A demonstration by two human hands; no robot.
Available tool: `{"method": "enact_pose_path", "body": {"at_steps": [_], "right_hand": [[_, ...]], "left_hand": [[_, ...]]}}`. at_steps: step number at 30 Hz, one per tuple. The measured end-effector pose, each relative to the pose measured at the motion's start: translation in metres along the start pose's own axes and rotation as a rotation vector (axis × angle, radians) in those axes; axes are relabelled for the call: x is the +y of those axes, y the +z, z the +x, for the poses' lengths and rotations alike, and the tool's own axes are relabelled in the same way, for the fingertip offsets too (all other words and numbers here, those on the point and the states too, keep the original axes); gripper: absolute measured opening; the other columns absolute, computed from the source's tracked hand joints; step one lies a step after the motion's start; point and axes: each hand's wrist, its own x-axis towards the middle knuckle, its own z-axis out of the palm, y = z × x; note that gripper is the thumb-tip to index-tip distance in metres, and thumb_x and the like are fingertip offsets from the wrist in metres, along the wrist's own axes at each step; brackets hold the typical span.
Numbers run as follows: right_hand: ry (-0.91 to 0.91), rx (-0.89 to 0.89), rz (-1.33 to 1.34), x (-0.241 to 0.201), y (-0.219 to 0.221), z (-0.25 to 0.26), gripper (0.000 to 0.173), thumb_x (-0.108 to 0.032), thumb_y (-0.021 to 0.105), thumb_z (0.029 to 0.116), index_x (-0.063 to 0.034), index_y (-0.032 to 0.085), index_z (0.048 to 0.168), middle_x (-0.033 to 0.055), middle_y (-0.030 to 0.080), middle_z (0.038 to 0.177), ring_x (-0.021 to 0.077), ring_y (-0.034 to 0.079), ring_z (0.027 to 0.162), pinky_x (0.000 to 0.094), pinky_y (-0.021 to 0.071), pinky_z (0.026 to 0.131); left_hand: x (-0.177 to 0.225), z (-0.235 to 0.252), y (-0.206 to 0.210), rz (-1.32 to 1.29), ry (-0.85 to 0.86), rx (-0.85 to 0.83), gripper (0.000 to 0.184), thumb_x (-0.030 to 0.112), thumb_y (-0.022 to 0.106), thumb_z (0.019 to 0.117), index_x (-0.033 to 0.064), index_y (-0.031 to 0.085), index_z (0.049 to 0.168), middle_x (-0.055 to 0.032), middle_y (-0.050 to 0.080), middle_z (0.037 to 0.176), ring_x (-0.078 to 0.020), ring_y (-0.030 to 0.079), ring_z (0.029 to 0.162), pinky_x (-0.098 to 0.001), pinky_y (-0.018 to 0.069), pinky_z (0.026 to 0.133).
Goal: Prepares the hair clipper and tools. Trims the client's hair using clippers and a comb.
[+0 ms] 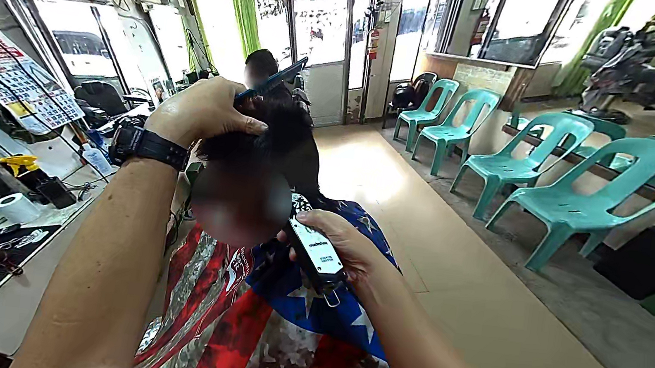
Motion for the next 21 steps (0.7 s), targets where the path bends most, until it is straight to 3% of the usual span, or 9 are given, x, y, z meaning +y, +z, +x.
{"method": "enact_pose_path", "body": {"at_steps": [21], "right_hand": [[-0.077, -0.002, -0.084, -0.0007, -0.0043, 0.0024, 0.024, -0.019, 0.043, 0.1061, -0.0039, 0.061, 0.110, 0.0146, 0.074, 0.094, 0.0161, 0.072, 0.070, 0.0259, 0.0616, 0.064]], "left_hand": [[0.0055, -0.0015, 0.0009, 0.018, 0.013, 0.002, 0.049, 0.050, 0.079, 0.0872, 0.0119, 0.072, 0.117, -0.0152, 0.072, 0.105, -0.0337, 0.068, 0.102, -0.0655, 0.0494, 0.091]]}}
